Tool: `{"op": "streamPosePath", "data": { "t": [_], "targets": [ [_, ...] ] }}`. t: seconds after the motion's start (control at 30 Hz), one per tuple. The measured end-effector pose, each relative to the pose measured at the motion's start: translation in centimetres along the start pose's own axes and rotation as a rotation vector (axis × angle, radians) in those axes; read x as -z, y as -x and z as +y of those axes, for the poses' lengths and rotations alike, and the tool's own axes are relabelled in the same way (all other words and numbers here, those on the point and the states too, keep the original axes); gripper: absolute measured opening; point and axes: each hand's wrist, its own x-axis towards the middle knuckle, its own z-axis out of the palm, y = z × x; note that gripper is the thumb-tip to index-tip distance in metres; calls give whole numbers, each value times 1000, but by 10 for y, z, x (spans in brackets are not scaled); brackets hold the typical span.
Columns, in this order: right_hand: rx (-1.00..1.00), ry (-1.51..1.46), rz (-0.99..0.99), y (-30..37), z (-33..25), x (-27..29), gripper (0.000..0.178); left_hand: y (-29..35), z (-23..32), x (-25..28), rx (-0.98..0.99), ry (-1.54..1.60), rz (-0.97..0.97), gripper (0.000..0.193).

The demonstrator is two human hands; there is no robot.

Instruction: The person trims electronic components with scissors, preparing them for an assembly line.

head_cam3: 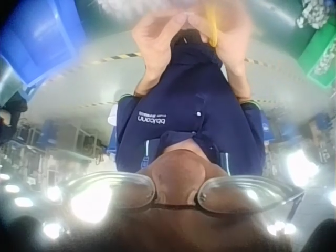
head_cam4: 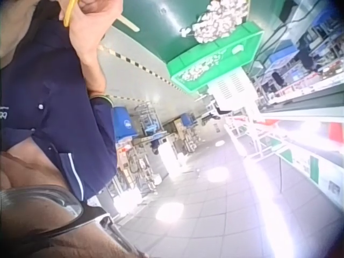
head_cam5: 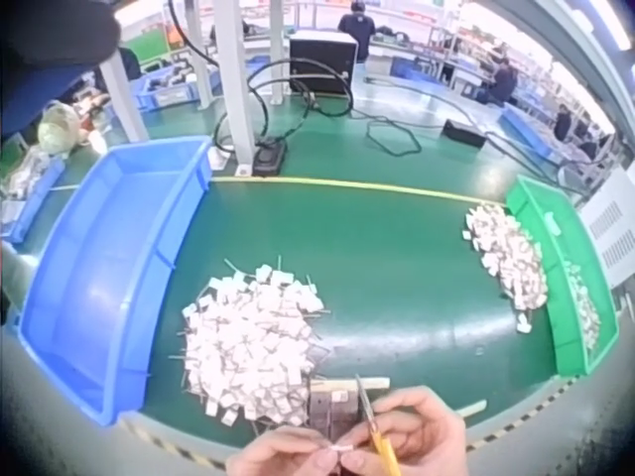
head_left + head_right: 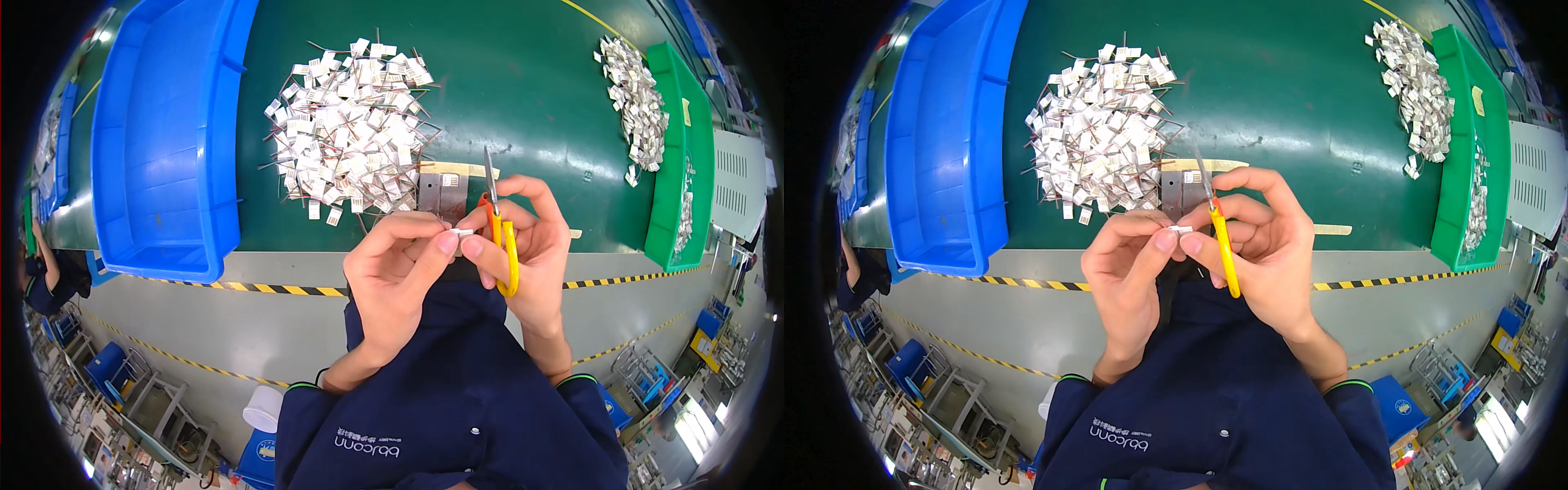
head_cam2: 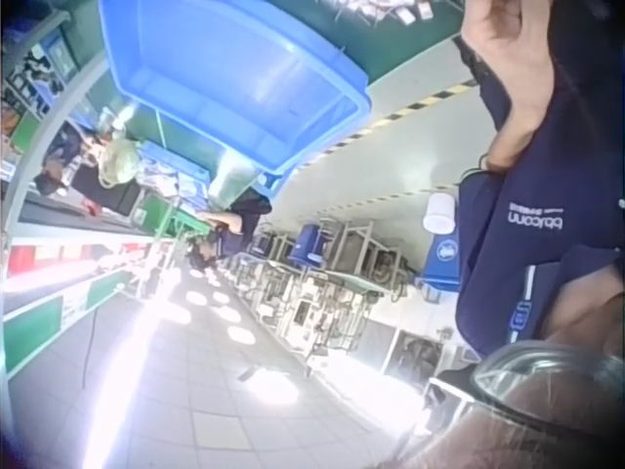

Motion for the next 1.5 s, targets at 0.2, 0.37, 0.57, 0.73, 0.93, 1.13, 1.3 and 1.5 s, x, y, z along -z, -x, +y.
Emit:
{"op": "streamPosePath", "data": {
  "t": [0.2, 0.37, 0.57, 0.73, 0.93, 1.13, 1.3, 1.5],
  "targets": [
    [37, 13, 54, 3, 4, -4, 41, -1, 1, 0, -26, -74, 7, 10],
    [98, 88, 90, 7, 6, -8, 42, 1, 2, 0, -78, -160, 38, 9],
    [130, 186, 129, 15, 10, -6, 43, 4, 3, -1, -57, -208, 39, 8],
    [177, 232, 149, 18, 14, -7, 43, 5, 5, 0, -109, -283, 44, 6],
    [205, 204, 130, 15, 15, -9, 43, 0, 7, 4, -105, -289, 44, 5],
    [339, 355, 158, 9, 21, -11, 44, -7, 7, 8, -141, -334, 56, 6],
    [419, 533, 125, 9, 18, -9, 50, -14, 14, 4, -163, -453, 50, 9],
    [438, 643, 134, 9, 14, -9, 51, -18, 17, 2, -134, -527, 33, 11]
  ]
}}
